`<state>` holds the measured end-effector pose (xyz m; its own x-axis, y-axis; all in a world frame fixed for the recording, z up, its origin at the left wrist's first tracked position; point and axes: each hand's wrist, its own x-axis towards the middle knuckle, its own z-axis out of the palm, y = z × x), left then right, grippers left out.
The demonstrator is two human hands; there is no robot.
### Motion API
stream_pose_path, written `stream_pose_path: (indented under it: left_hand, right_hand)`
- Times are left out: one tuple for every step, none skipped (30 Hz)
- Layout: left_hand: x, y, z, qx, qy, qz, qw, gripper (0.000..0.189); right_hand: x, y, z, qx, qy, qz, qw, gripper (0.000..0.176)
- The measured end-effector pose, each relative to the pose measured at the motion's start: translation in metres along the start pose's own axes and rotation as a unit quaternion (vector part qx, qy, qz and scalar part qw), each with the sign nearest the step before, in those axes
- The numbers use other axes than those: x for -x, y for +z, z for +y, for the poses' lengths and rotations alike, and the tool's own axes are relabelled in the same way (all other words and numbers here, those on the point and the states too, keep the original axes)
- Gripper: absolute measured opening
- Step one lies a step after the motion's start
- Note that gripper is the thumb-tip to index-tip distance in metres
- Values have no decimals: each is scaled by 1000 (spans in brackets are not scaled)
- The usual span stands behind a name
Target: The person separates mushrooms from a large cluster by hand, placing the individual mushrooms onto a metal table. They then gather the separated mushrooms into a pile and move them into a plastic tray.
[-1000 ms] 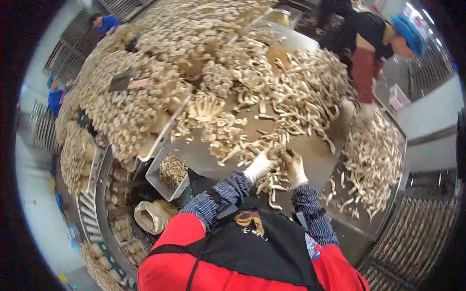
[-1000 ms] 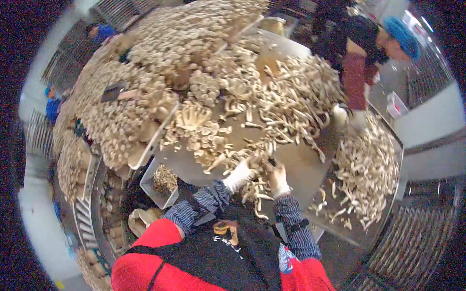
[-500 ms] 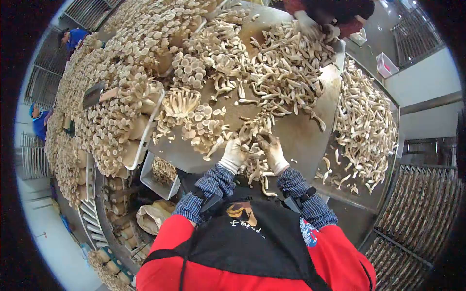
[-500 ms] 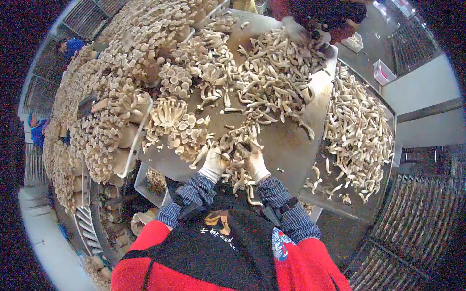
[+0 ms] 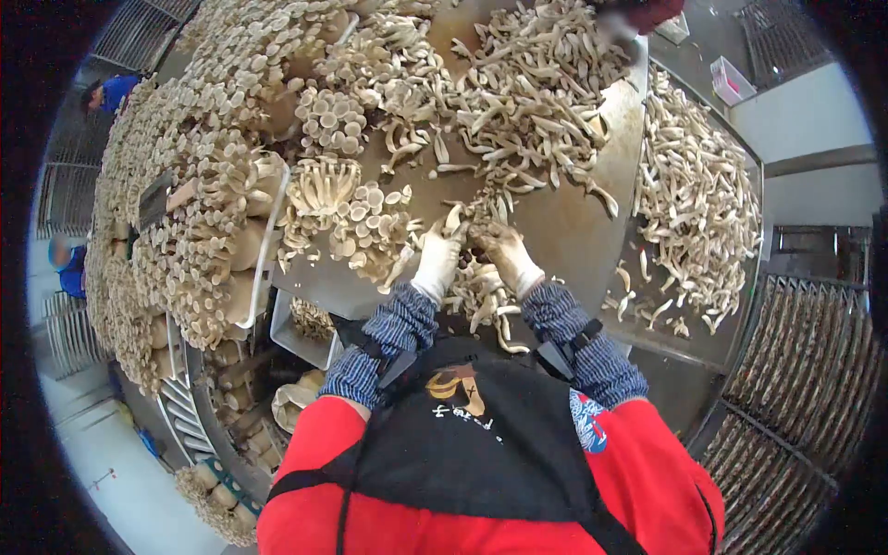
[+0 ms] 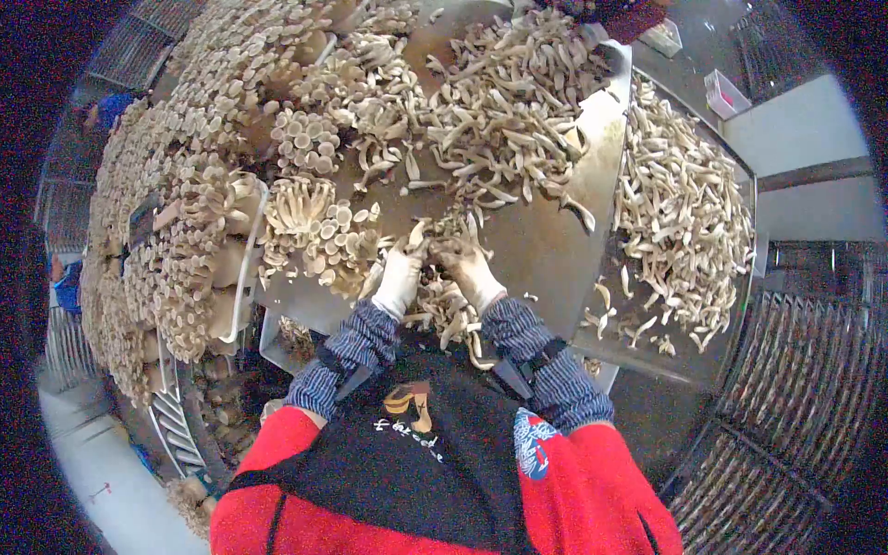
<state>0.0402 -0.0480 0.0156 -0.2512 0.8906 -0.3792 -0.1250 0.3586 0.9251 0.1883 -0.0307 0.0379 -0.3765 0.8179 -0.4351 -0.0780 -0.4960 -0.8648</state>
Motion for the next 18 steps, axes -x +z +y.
stream_pose_path:
  left_hand:
    - [-9, -2, -7, -29, -15, -13, 999, 36]
    - [-13, -1, -3, 78, -32, -58, 995, 36]
    - [-15, -6, -4, 100, -90, -97, 986, 35]
    - [-20, -12, -6, 122, -146, -137, 972, 34]
    - [-18, -10, 13, 113, -154, -118, 975, 35]
    - [-8, -9, 42, 128, -143, -111, 975, 39]
    - [-7, -11, 46, 128, -108, -121, 978, 38]
    - [-8, -13, 46, 127, -74, -130, 981, 38]
    - [-14, -16, 37, 127, -77, -129, 980, 38]
    - [-19, -16, 37, 94, -101, -151, 979, 33]
    - [-21, -16, 35, 61, -125, -175, 975, 29]
    - [-15, -16, 31, 158, -179, -186, 953, 25]
    - [-17, -16, 26, 153, -165, -181, 958, 24]
    - [-20, -16, 20, 147, -151, -174, 962, 24]
    - [-22, -18, 16, 149, -153, -173, 962, 24]
    - [-22, -17, 22, 118, -140, -173, 968, 26]
    - [-20, -18, 24, 86, -131, -171, 973, 28]
    - [-21, -17, 21, 86, -134, -170, 972, 28]
  right_hand:
    - [-12, -10, 13, 229, -170, -11, 958, 23]
    - [-21, -6, 15, 189, -115, 40, 974, 20]
    - [-28, -8, 14, 172, -75, 35, 982, 20]
    - [-32, -9, 5, 156, -38, 30, 987, 20]
    - [-32, -6, -5, 76, -28, 73, 994, 19]
    - [-46, -17, -2, 46, -12, 63, 997, 17]
    - [-54, -21, -3, -41, -4, 61, 997, 17]
    - [-59, -23, -2, -129, 5, 60, 990, 16]
    - [-60, -27, 1, -83, -10, 29, 996, 20]
    - [-60, -23, 3, -83, -7, 28, 996, 20]
    - [-59, -18, 7, 34, -40, 35, 998, 23]
    - [-58, -15, 9, 151, -72, 41, 985, 27]
    - [-63, -14, 17, 230, -97, 84, 965, 33]
    - [-65, -16, 25, 232, -94, 83, 965, 33]
    - [-68, -19, 32, 218, -118, 83, 965, 35]
    - [-66, -16, 29, 204, -141, 82, 965, 38]
    - [-48, -6, 4, 291, -114, 128, 941, 39]
    - [-47, -4, 3, 290, -111, 127, 942, 39]
